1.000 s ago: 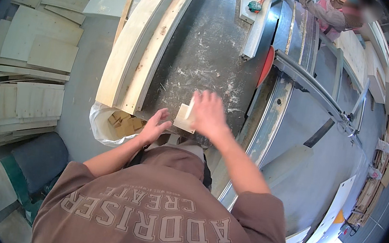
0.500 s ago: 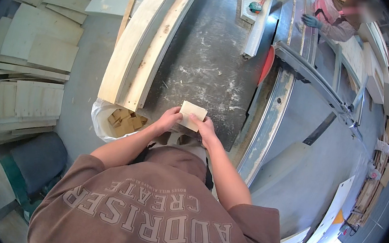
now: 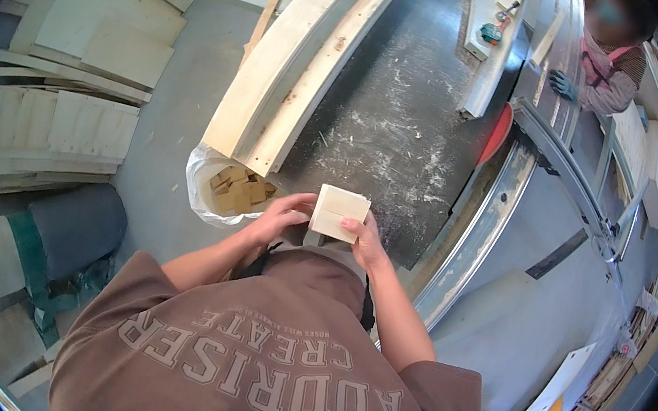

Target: The person repeatedly feeds small rectangular wooden blocks through a table saw, using both hands to guide each piece along the blade. The person stacks the cut blocks on the table surface as they are completed.

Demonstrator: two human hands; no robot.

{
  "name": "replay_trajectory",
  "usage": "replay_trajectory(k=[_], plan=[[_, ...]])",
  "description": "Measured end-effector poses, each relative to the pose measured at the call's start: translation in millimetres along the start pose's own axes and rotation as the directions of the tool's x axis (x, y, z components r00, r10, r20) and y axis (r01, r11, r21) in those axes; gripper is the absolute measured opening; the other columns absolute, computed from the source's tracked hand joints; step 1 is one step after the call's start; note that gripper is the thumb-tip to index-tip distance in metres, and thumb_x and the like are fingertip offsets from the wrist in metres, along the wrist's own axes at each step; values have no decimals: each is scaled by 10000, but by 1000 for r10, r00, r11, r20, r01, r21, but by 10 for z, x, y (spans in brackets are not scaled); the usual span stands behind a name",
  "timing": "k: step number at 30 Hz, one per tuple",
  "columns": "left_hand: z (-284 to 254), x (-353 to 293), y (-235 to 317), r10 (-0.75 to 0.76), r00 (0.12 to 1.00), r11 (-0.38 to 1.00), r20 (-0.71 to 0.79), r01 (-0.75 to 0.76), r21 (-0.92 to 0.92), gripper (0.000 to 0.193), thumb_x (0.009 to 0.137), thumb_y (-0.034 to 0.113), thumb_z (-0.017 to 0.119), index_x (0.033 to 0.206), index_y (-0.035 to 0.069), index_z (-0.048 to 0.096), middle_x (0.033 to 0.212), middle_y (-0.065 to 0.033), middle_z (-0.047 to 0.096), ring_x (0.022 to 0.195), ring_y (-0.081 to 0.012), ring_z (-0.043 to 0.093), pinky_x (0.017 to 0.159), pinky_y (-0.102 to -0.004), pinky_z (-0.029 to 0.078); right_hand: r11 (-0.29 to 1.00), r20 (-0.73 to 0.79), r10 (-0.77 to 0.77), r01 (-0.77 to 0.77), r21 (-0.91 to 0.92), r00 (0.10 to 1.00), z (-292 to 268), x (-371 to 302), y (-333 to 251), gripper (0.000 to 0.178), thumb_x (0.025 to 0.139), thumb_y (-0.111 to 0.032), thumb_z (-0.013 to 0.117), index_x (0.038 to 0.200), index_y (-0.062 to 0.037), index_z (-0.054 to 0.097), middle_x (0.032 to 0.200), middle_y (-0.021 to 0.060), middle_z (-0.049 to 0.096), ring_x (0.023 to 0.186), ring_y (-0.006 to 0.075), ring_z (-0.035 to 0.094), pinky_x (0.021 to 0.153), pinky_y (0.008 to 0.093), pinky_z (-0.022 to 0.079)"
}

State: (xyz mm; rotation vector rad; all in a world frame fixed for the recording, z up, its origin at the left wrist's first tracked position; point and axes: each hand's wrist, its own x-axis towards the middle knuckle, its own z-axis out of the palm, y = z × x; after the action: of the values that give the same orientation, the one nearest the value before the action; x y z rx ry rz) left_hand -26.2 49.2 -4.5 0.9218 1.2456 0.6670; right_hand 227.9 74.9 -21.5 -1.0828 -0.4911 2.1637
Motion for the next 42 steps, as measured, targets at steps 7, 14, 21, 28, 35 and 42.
replay_trajectory(k=[7,14,21,28,35,42], plan=[[-1251,-766,-50,260,367,664,-893,603,441,530,943,381,789,1284,7,629,1227,-263,721,1148,-452,691,931,-540,543,991,175,68,-46,-125,982,874,494,656,728,858,-291,839,1431,38,533,1317,117,655,1239,223,634,1141,377,471],[-1445,-1168,-525,158,559,675,-814,541,502,393,1023,320,728,888,-41,646,805,-326,689,816,-557,676,710,-599,527,945,65,286,-270,-182,956,1417,1229,1635,719,891,-400,836,1376,86,623,1295,172,706,1186,220,666,1080,345,474],[-1426,-1550,-658,301,551,657,-778,472,588,350,1041,220,731,823,-14,590,675,-258,623,563,-441,592,570,-487,480,491,-620,367,-710,-505,694,1863,1659,2138,1141,729,-545,913,1514,126,428,1464,232,582,1360,366,569,1140,463,468],[-1706,-1320,-429,351,377,798,-857,358,485,395,1068,186,706,784,-10,515,612,-190,490,544,-276,398,517,-416,405,66,-557,-60,-554,-830,828,1940,1960,3007,1135,752,-570,888,1547,105,441,1552,267,565,1413,368,571,1171,468,463],[-1983,-1094,-325,279,363,844,-889,349,407,441,1079,212,700,778,-23,480,613,-142,418,623,-155,327,532,-396,380,336,-21,296,-124,-934,955,2226,1749,2094,454,1022,-425,666,1206,-12,715,1149,233,753,1210,387,675,1002,492,526],[-2132,-828,-168,239,459,795,-856,414,443,423,1054,251,714,819,-54,540,688,-254,557,602,-339,438,601,-472,441,734,-433,-259,-116,-669,863,1698,1391,1090,636,1059,-577,598,747,-25,640,894,213,715,1036,397,672,870,560,491]])
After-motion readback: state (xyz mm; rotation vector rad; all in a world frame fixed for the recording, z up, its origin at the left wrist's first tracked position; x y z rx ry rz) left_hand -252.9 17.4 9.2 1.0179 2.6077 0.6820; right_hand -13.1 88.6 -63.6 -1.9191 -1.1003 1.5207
